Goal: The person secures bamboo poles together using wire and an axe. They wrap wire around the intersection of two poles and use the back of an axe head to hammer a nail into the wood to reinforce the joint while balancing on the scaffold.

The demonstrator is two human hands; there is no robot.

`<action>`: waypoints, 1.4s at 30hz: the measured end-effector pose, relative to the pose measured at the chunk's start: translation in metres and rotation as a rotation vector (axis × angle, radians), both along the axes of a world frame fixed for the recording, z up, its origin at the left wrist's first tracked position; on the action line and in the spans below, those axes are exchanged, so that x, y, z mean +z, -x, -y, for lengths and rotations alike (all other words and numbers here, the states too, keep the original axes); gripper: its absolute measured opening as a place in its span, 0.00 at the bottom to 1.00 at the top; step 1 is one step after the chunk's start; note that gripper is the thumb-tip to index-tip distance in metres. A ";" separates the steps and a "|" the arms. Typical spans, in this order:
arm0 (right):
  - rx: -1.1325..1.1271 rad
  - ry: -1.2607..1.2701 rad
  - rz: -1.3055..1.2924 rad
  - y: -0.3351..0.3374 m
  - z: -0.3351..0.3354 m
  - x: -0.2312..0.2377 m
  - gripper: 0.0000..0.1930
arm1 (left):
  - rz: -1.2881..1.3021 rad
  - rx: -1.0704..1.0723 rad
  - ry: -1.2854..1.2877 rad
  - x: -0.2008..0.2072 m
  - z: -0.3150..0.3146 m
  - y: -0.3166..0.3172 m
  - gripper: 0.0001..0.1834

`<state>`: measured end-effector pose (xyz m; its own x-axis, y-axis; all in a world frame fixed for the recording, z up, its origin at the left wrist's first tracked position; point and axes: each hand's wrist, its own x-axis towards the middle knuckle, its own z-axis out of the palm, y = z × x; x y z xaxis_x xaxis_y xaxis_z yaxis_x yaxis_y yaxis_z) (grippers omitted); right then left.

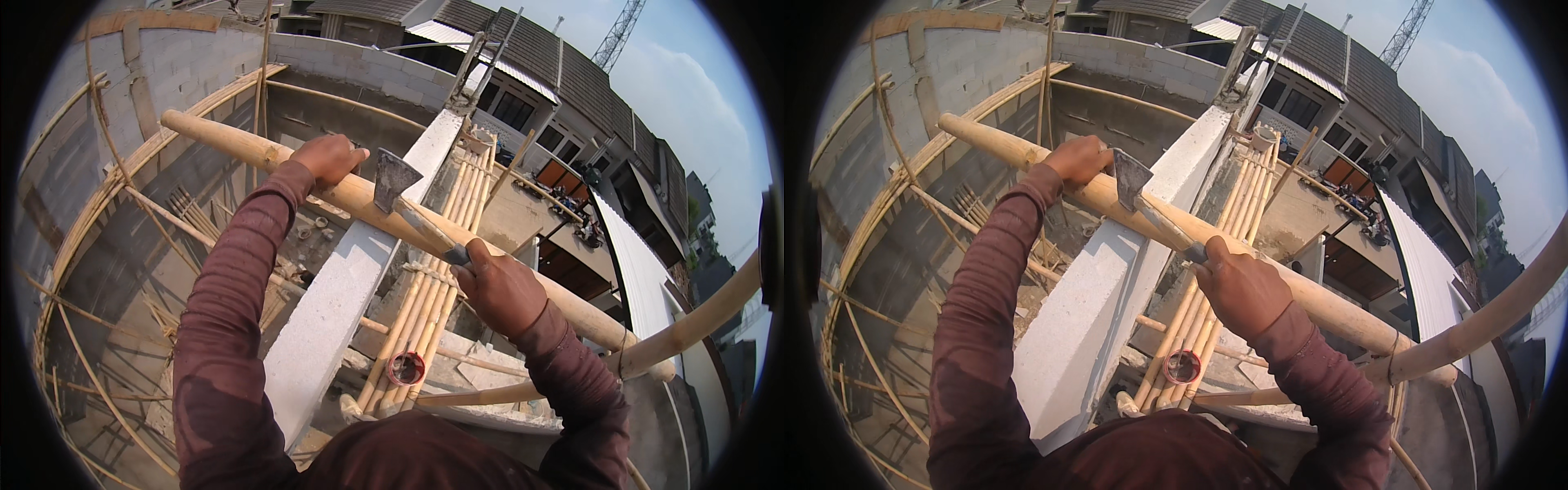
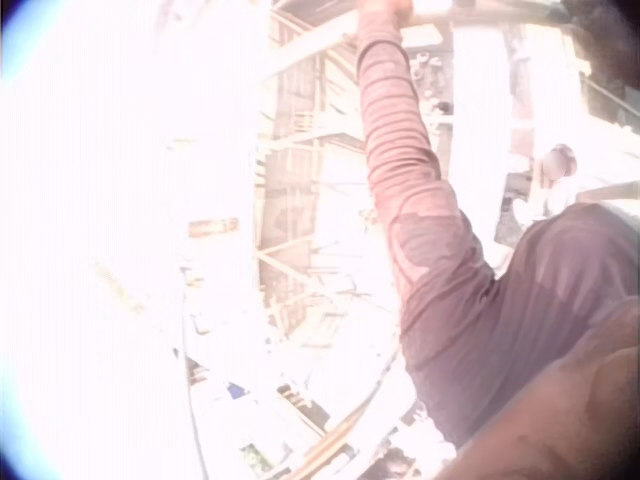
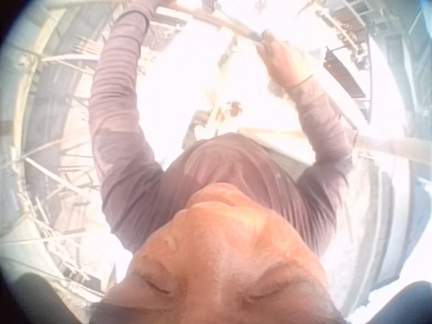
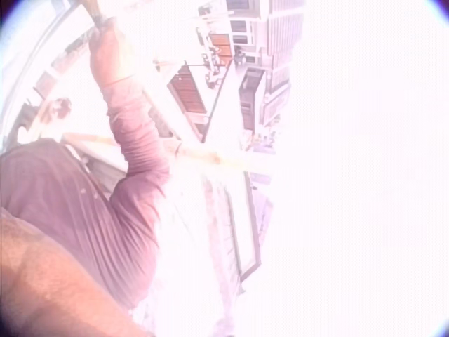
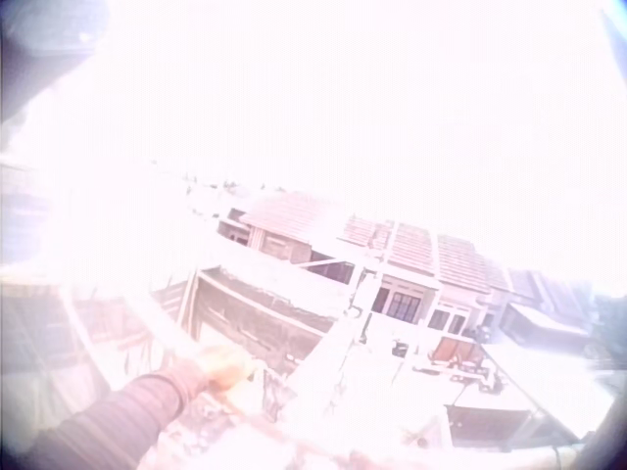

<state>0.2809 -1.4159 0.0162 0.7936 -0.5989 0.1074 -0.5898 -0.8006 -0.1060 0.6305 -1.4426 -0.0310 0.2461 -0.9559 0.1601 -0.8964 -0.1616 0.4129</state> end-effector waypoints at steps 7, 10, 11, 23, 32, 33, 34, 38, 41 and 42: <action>0.065 0.005 0.396 -0.005 -0.007 0.016 0.14 | -0.044 -0.018 -0.051 0.006 -0.007 0.002 0.29; -0.007 -0.043 0.120 0.001 0.001 -0.006 0.14 | -0.005 -0.100 0.015 -0.013 0.008 -0.016 0.28; -0.052 -0.067 0.011 0.009 0.006 -0.010 0.14 | -0.004 -0.089 -0.001 -0.010 0.017 -0.006 0.28; -0.162 -0.424 0.147 0.152 -0.089 -0.128 0.21 | -0.045 -0.136 0.326 -0.005 -0.005 0.002 0.29; -0.766 -0.927 -0.161 0.271 -0.103 -0.319 0.25 | 0.004 -0.659 0.284 0.030 0.015 0.241 0.23; -0.834 -0.961 -0.172 0.271 -0.101 -0.324 0.26 | 0.000 -0.656 0.216 0.034 0.018 0.254 0.24; -0.897 -0.994 -0.187 0.276 -0.099 -0.330 0.27 | -0.042 -0.647 0.208 0.032 0.026 0.258 0.26; -0.953 -1.002 -0.113 0.310 -0.117 -0.420 0.27 | -0.070 -0.575 0.097 0.008 0.035 0.258 0.27; -1.077 -1.060 -0.018 0.333 -0.153 -0.471 0.29 | 0.032 -0.608 0.151 0.006 0.030 0.266 0.25; -1.112 -1.078 0.009 0.337 -0.162 -0.485 0.29 | 0.040 -0.569 0.099 0.006 0.033 0.268 0.25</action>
<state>-0.0557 -1.2538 -0.4689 -0.0872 -0.6606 -0.7456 -0.8113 0.4814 -0.3316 0.3630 -1.4760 -0.0253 -0.3102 -0.9160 0.2545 -0.8459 0.3881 0.3658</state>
